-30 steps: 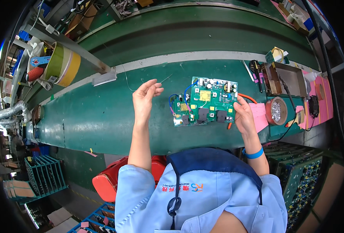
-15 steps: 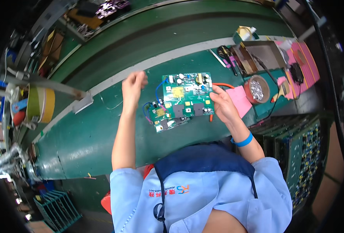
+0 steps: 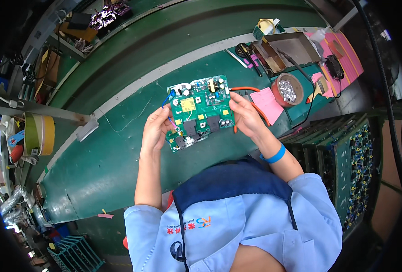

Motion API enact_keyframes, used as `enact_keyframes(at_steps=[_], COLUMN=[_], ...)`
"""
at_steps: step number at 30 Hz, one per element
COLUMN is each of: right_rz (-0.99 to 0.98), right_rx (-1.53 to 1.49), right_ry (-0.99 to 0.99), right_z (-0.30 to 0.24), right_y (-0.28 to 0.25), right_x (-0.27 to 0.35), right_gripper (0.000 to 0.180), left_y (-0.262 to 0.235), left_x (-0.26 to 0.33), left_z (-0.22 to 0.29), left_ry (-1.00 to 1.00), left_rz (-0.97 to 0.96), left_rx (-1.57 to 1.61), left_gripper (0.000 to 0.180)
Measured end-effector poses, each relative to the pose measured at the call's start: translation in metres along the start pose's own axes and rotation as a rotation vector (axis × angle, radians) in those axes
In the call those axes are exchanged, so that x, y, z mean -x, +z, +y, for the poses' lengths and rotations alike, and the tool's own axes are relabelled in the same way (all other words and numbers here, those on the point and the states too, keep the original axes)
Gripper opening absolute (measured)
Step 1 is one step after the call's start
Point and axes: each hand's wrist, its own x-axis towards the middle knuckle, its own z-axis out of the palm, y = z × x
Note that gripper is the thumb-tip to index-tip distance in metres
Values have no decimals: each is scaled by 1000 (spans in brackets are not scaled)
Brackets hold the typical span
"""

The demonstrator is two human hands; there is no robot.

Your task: The person works at a green workbench in a factory setting, handling multiple green circuit boards. They use a soldering iron to apply heat to specific points on the boards and use pliers to manipulate wires and components. The person repeatedly picks up, inspects, and places down different circuit boards while performing these repair actions.

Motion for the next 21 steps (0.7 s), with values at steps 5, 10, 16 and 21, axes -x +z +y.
enact_keyframes(at_steps=[5,10,16,21], right_rz=[24,101,192,204], right_rx=[-42,-133,-175,-179], right_ry=[37,115,181,193], right_z=[3,5,7,10], right_y=[-3,-5,-8,-8], right_x=[3,5,5,3], right_gripper=[33,29,24,25], left_y=[-4,-3,-3,-6], left_x=[-1,-1,0,0], left_z=[-9,-17,-22,-23], left_ry=[2,-30,-80,-104], left_rz=[-18,-12,-29,-46], left_rx=[36,126,204,266], left_gripper=[27,22,19,20])
